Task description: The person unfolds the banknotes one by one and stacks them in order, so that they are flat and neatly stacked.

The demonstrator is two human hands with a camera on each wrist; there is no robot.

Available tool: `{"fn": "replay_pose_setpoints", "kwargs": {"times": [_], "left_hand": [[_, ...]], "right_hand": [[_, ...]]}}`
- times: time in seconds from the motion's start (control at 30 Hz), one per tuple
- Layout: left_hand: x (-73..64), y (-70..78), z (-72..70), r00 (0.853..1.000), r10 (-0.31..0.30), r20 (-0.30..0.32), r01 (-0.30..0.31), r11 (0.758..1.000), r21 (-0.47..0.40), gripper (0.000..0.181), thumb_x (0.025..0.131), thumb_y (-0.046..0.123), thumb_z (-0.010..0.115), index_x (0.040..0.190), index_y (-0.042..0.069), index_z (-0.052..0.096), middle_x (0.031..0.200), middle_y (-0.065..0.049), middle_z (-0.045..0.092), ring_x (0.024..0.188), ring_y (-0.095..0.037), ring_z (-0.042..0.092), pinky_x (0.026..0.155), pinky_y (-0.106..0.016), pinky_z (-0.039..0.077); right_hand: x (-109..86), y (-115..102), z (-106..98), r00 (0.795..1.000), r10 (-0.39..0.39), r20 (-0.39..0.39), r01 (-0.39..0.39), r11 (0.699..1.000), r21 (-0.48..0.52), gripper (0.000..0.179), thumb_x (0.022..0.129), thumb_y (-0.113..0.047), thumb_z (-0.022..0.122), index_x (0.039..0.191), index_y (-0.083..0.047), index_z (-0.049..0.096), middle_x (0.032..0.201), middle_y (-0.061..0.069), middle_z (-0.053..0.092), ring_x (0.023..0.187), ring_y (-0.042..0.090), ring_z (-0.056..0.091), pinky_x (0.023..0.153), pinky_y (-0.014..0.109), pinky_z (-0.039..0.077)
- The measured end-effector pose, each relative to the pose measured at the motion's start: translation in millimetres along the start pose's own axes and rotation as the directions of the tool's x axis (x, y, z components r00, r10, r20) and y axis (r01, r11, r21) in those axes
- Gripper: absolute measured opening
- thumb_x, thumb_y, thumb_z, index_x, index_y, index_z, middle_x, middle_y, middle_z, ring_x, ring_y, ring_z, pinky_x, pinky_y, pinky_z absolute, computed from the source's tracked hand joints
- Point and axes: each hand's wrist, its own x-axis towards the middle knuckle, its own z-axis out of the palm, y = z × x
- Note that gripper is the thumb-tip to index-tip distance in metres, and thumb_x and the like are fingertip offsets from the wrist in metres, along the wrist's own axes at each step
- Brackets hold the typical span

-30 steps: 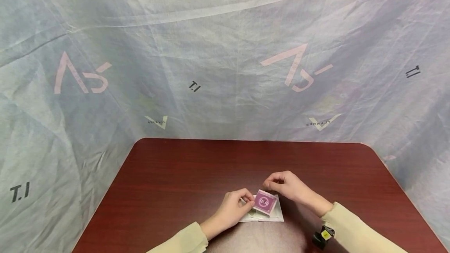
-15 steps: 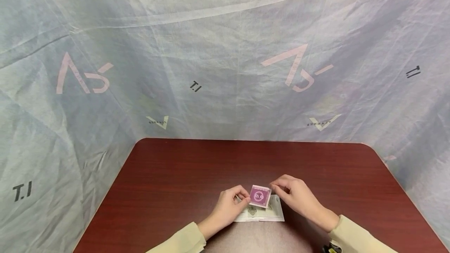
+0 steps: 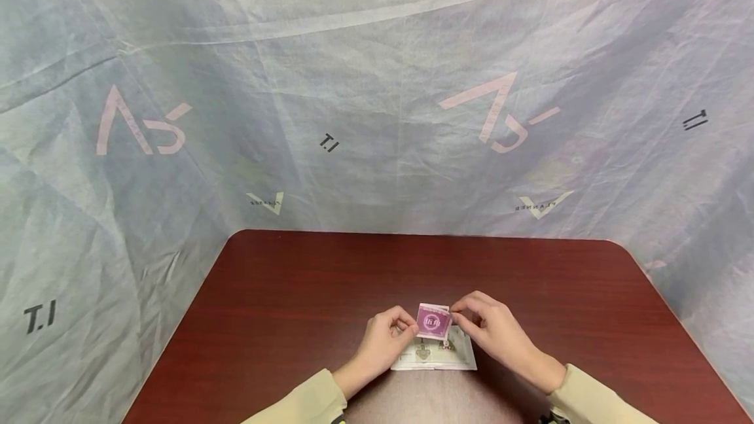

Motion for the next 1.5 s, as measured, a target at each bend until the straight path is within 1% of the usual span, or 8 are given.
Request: {"fn": "replay_pose_setpoints", "kwargs": {"times": [0.13,0.27,0.43,0.67,1.03,1.3,1.37,1.5], "left_hand": [[1.7,1.0,0.9,0.999,-0.026,-0.019,0.025,0.999,-0.045,0.004,0.089,0.008,0.076,0.087,0.009,0.073,0.073,0.005,0.066,0.052,0.005,0.040,0.049,-0.015,0.031],[4.1,3.4,1.9,0.997,-0.062,-0.051,0.057,0.994,-0.097,0.004,0.089,0.007,0.075,0.088,0.004,0.073,0.073,0.002,0.067,0.050,0.004,0.040,0.048,-0.014,0.031],[5.6,6.4,2.6,0.993,-0.090,-0.075,0.082,0.990,-0.112,0.005,0.089,0.008,0.075,0.088,0.004,0.073,0.074,-0.001,0.069,0.050,0.004,0.041,0.049,-0.015,0.031],[5.3,5.4,5.2,0.993,-0.099,-0.058,0.089,0.985,-0.150,0.005,0.089,0.008,0.078,0.088,0.006,0.074,0.079,-0.006,0.076,0.067,0.000,0.060,0.061,-0.015,0.045],[7.8,5.9,3.7,0.990,-0.125,-0.057,0.114,0.977,-0.178,0.008,0.090,0.012,0.080,0.090,0.005,0.076,0.080,-0.009,0.077,0.067,-0.001,0.058,0.061,-0.016,0.042],[6.8,-0.5,-4.5,0.988,-0.153,-0.012,0.142,0.942,-0.305,0.014,0.093,0.014,0.079,0.097,0.001,0.076,0.089,-0.018,0.076,0.072,-0.003,0.061,0.065,-0.017,0.046],[7.3,-4.0,-7.4,0.985,-0.172,-0.005,0.159,0.925,-0.346,0.016,0.094,0.013,0.077,0.101,-0.001,0.075,0.092,-0.019,0.076,0.076,-0.005,0.064,0.068,-0.018,0.048],[9.1,-10.4,-12.8,0.973,-0.229,0.001,0.209,0.883,-0.420,0.022,0.097,0.014,0.073,0.108,-0.005,0.074,0.096,-0.018,0.076,0.075,-0.007,0.061,0.063,-0.020,0.046]], "right_hand": [[1.2,-4.2,3.8,0.990,0.140,0.034,-0.142,0.985,0.093,0.018,0.087,-0.004,0.081,0.095,-0.018,0.073,0.081,-0.015,0.065,0.062,-0.001,0.053,0.055,0.021,0.048],[1.6,-9.0,7.8,0.952,0.296,0.072,-0.305,0.936,0.176,0.014,0.090,-0.006,0.079,0.096,-0.016,0.071,0.080,-0.009,0.070,0.062,0.002,0.057,0.055,0.023,0.049],[1.3,-12.2,13.7,0.912,0.403,0.080,-0.411,0.889,0.203,0.012,0.091,-0.006,0.078,0.095,-0.015,0.071,0.078,-0.003,0.069,0.058,0.003,0.056,0.053,0.025,0.050],[3.1,-12.3,17.1,0.901,0.433,0.032,-0.432,0.884,0.181,0.011,0.092,-0.006,0.078,0.093,-0.014,0.071,0.076,-0.008,0.067,0.060,0.002,0.054,0.054,0.023,0.046],[7.4,-13.6,9.9,0.896,0.440,0.051,-0.439,0.866,0.238,0.007,0.091,-0.007,0.079,0.090,-0.010,0.072,0.074,-0.004,0.067,0.065,0.003,0.058,0.059,0.023,0.046],[9.6,-15.7,3.1,0.896,0.436,0.081,-0.440,0.850,0.288,0.007,0.090,-0.006,0.079,0.091,-0.006,0.072,0.075,-0.003,0.068,0.066,0.003,0.057,0.062,0.023,0.046],[9.1,-15.5,1.2,0.902,0.424,0.087,-0.429,0.852,0.299,0.007,0.091,-0.006,0.078,0.092,-0.006,0.071,0.076,-0.002,0.069,0.066,0.003,0.058,0.062,0.023,0.047],[8.0,-14.3,-2.3,0.916,0.387,0.102,-0.399,0.859,0.322,0.007,0.092,-0.005,0.077,0.091,-0.008,0.071,0.077,0.001,0.070,0.068,0.005,0.060,0.063,0.024,0.049]]}}
